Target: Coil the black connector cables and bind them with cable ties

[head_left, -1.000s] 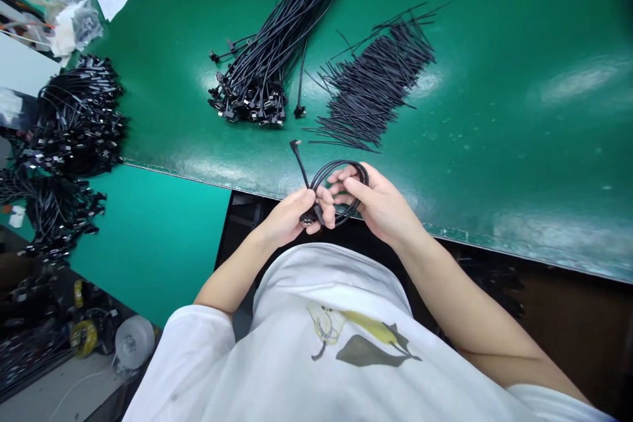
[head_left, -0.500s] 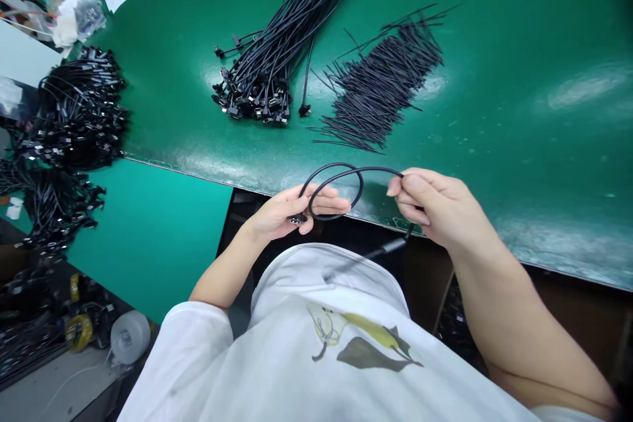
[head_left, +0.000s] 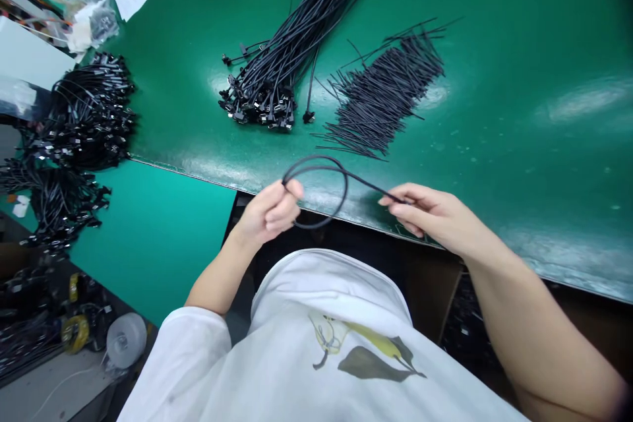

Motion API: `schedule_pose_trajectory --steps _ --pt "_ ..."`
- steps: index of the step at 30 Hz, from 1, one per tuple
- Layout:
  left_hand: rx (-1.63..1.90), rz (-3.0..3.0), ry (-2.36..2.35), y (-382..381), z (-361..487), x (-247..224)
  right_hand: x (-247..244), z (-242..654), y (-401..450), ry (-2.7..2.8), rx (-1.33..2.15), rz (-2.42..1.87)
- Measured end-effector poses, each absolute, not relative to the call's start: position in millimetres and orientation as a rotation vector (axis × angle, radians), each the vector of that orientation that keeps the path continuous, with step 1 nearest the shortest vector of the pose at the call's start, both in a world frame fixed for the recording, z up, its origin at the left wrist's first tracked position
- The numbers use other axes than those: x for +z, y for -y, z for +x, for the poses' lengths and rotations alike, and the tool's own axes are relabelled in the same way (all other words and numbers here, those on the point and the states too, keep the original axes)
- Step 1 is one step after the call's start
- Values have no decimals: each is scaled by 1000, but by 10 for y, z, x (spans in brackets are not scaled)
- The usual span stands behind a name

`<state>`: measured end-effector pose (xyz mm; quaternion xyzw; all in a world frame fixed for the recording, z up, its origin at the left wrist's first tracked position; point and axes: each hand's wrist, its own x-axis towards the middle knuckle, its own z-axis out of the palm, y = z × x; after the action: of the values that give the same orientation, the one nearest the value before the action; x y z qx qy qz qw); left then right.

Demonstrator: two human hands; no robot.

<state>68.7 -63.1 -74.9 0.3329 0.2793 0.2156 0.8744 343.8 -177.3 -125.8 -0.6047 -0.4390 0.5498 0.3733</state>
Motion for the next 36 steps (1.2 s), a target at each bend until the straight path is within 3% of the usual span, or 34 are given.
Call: schedule_pose_trajectory --steps 3,6,9,12,15,18,21,24,28,36 --pt "666 665 -658 534 620 -718 -1327 3516 1922 1255 1219 -1703" --pt "651 780 -659 519 685 -787 -1263 3400 2020 1616 541 -1788" --pt "555 999 -707 602 799 -874 -1082 3168 2024 2047 30 -1536" --pt "387 1313 -774 736 874 -893 -895 2972 1934 2172 -56 -1279" --pt "206 1646 -748 841 903 -867 -799 2894 1802 2115 18 -1342" --pt "173 1707 -704 872 902 -846 -826 2937 1675 1988 377 -1426" --pt "255 1361 -616 850 884 -824 -976 3042 1554 1526 853 -1290" --pt "364 919 -489 819 889 -811 -1168 3068 1457 965 1095 -1158" --pt "423 720 -530 837 986 -917 -1211 2865 1420 648 1521 -1064" --pt "521 1110 -811 1032 1127 -1249 -1017 2373 1428 550 1355 -948"
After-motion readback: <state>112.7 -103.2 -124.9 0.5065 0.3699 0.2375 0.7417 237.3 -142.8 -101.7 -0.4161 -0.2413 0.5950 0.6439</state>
